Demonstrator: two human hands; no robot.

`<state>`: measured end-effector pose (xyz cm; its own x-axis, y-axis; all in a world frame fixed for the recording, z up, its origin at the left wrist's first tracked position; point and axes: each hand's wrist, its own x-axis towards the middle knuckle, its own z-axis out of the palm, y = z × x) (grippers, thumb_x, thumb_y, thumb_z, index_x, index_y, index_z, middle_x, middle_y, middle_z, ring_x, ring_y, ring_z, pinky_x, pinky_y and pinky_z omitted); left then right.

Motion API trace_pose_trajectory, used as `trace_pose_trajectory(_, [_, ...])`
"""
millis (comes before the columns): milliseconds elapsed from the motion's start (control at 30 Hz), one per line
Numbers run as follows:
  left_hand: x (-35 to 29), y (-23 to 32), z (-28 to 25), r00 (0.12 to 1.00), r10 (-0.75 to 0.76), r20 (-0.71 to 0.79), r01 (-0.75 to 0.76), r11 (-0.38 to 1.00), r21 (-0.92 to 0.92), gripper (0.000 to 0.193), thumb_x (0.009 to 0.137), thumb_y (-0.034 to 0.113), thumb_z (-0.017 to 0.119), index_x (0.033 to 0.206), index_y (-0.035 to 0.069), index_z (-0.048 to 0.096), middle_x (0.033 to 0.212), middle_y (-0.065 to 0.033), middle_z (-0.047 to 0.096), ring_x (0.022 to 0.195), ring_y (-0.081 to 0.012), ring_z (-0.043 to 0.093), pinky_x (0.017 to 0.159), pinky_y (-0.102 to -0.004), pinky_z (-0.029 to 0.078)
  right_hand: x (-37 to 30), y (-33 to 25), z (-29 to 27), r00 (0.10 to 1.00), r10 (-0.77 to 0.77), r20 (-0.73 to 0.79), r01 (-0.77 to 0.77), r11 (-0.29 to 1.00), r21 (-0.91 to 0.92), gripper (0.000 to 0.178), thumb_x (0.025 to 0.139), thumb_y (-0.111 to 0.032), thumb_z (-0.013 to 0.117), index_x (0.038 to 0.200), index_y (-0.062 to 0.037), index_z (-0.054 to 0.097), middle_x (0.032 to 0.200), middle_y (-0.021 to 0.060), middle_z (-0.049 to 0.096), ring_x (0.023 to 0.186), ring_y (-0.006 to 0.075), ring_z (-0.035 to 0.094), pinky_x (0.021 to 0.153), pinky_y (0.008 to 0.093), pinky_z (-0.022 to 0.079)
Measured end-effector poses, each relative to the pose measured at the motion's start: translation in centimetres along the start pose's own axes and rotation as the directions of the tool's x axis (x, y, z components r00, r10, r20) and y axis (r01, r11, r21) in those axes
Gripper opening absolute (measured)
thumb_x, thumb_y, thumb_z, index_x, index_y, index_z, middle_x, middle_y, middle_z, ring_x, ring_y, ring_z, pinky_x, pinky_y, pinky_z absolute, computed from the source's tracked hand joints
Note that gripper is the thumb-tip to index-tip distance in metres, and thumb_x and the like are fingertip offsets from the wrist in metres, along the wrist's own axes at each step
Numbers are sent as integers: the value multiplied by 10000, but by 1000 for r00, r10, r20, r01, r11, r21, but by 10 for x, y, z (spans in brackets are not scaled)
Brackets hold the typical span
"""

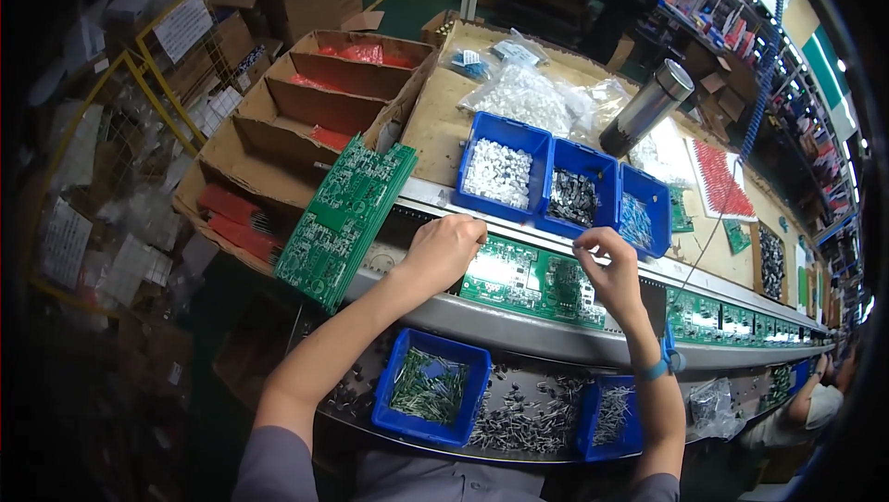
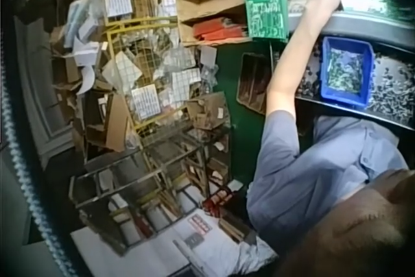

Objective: The person assembles circuit boards on an assembly line by picking electronic components from bins and inserting them into the boards by hand.

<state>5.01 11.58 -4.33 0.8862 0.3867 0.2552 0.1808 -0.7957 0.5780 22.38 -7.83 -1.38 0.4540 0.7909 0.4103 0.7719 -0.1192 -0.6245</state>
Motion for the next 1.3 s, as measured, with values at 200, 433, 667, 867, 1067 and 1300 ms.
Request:
trace_pose_trajectory(200, [0, 1, 0, 1000, 3, -3, -3, 1000, -10, 82, 769, 69, 608, 824, 23, 648, 834, -120, 648, 795, -323, 624, 706, -406, 502, -33, 4, 8, 969, 202, 141, -226, 955, 191, 138, 777, -38, 656, 910, 0, 659, 829, 73, 672, 718, 112, 608, 626, 236, 460])
trace_pose_trajectory(433, [0, 0, 1, 1000, 15, -10, -15, 1000, -28, 80, 767, 58, 606, 821, 16, 647, 813, -125, 634, 788, -330, 616, 709, -408, 498, -48, 5, 16, 899, 343, 273, -426, 829, 362, 129, 823, -44, 627, 922, 35, 652, 854, 66, 667, 805, 105, 608, 740, 238, 483])
trace_pose_trajectory(667, [2, -2, 6, 998, 47, -38, -51, 993, -111, 71, 750, 2, 570, 773, -19, 634, 799, -169, 621, 783, -354, 612, 714, -426, 494, -49, 10, 17, 908, 331, 257, -411, 822, 395, 122, 820, -49, 626, 899, 41, 649, 840, 61, 667, 797, 106, 603, 741, 243, 481])
trace_pose_trajectory(867, [0, -5, 11, 999, 51, 7, -50, 994, -92, 61, 757, 25, 596, 782, -11, 638, 801, -155, 620, 776, -350, 605, 706, -413, 487, -47, 5, 15, 888, 373, 268, -455, 800, 392, 123, 814, -55, 632, 893, 37, 654, 828, 59, 670, 792, 103, 603, 740, 248, 481])
trace_pose_trajectory(1067, [-2, -1, 11, 1000, 21, 9, -21, 1000, -7, 65, 752, 39, 622, 812, 13, 623, 828, -130, 593, 808, -334, 594, 715, -412, 481, -41, 9, 14, 875, 413, 251, -480, 801, 357, 130, 803, -56, 642, 897, 32, 660, 833, 68, 676, 771, 103, 612, 705, 242, 487])
trace_pose_trajectory(1300, [-13, 34, 3, 979, 186, 87, -189, 982, 19, 188, 731, 84, 678, 901, 37, 611, 939, -100, 570, 921, -289, 571, 799, -384, 472, -31, 14, 16, 994, 87, 67, -90, 995, 46, 119, 767, -4, 653, 885, -15, 663, 799, 115, 649, 666, 197, 629, 590, 279, 492])
